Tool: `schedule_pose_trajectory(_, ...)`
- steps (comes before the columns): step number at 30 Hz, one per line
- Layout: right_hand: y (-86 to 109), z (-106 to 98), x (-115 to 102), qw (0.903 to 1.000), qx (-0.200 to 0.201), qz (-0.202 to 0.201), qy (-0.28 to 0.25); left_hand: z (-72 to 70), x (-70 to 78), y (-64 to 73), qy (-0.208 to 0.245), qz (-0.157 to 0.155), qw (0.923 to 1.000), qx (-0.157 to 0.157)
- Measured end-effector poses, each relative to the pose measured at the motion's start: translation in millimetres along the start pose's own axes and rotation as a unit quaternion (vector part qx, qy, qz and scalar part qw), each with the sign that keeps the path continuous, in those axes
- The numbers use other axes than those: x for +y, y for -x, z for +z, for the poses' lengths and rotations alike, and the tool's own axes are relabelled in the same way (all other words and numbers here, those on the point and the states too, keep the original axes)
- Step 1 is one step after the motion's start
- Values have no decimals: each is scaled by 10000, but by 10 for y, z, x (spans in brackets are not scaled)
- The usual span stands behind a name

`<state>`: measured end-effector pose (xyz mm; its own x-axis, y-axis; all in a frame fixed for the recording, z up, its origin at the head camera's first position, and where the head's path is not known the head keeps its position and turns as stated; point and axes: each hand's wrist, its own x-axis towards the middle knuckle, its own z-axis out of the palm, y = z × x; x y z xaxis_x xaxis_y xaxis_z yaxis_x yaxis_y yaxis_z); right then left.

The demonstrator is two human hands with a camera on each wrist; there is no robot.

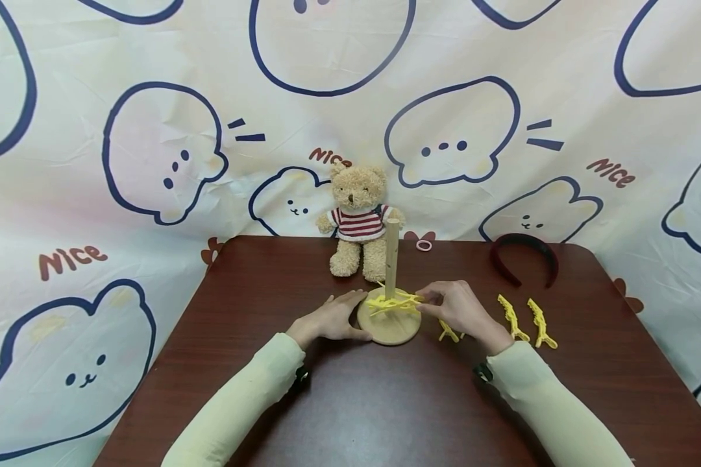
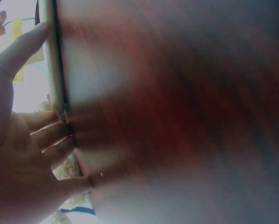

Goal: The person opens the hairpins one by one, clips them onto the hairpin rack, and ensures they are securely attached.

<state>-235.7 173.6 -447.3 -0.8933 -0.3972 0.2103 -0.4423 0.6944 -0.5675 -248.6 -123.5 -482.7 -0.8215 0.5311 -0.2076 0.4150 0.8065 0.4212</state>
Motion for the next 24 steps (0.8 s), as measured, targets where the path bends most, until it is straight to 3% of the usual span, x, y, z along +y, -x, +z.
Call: schedule_pose_trajectory(24,-65,54,-5,9990,-184,389,-92,11,-15,-7,-71,66,10000,5)
